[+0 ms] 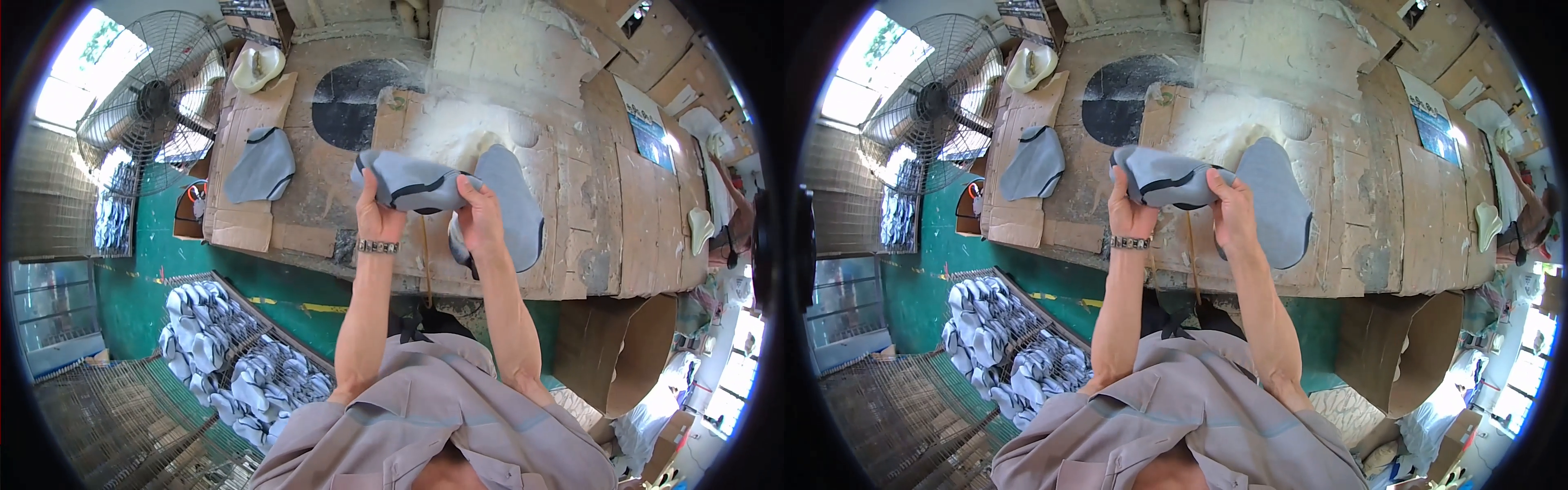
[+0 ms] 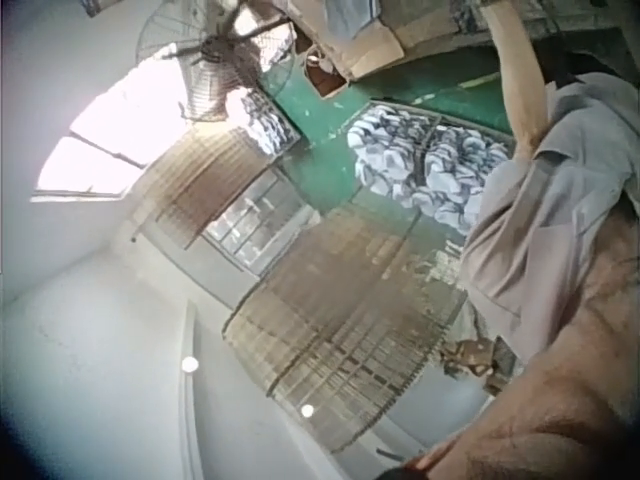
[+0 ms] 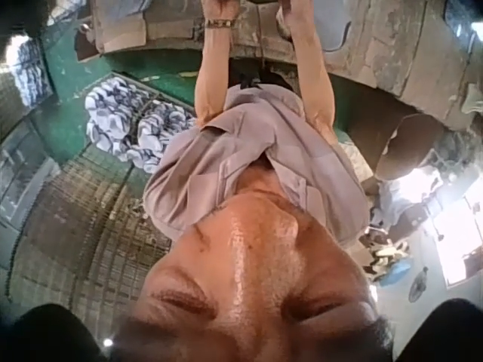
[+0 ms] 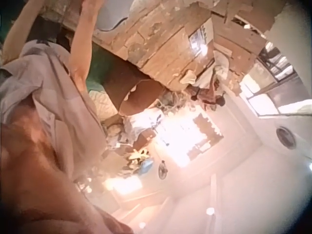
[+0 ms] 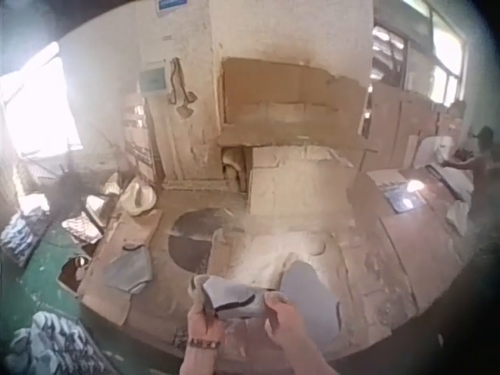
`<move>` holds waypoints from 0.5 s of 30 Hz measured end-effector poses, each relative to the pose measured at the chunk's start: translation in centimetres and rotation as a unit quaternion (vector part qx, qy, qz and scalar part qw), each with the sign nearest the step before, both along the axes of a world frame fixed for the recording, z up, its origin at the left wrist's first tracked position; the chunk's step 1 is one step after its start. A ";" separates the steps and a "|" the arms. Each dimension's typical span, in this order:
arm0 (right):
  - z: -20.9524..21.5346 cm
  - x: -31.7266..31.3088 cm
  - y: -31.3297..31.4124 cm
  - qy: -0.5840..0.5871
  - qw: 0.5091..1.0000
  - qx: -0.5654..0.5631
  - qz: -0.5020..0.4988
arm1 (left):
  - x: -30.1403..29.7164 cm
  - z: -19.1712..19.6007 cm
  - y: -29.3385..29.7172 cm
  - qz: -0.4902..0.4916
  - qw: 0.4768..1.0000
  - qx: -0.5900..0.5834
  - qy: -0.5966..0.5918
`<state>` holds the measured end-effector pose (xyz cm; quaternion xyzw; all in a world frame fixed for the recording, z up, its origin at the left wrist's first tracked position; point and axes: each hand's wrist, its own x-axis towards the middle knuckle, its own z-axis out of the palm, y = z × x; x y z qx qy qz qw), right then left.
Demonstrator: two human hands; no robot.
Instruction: Spraying adhesive onto shoe components on a workbench.
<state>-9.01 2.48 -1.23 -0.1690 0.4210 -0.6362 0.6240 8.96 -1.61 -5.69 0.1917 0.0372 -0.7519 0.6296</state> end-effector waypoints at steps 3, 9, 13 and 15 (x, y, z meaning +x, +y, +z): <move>2.2 -2.7 -0.2 -0.039 0.999 -0.008 -0.025 | 0.4 1.4 -1.3 -0.075 0.997 -0.017 -0.014; 5.2 -9.8 2.1 -0.060 0.989 -0.104 -0.089 | -4.0 2.9 2.3 -0.102 0.990 -0.100 0.023; 3.6 -14.5 9.5 0.080 0.996 0.011 -0.041 | -5.4 -0.2 11.3 -0.225 0.969 -0.099 0.016; 1.2 -16.3 13.2 0.117 0.987 0.106 0.001 | -5.6 -3.1 14.0 -0.302 0.952 -0.037 0.017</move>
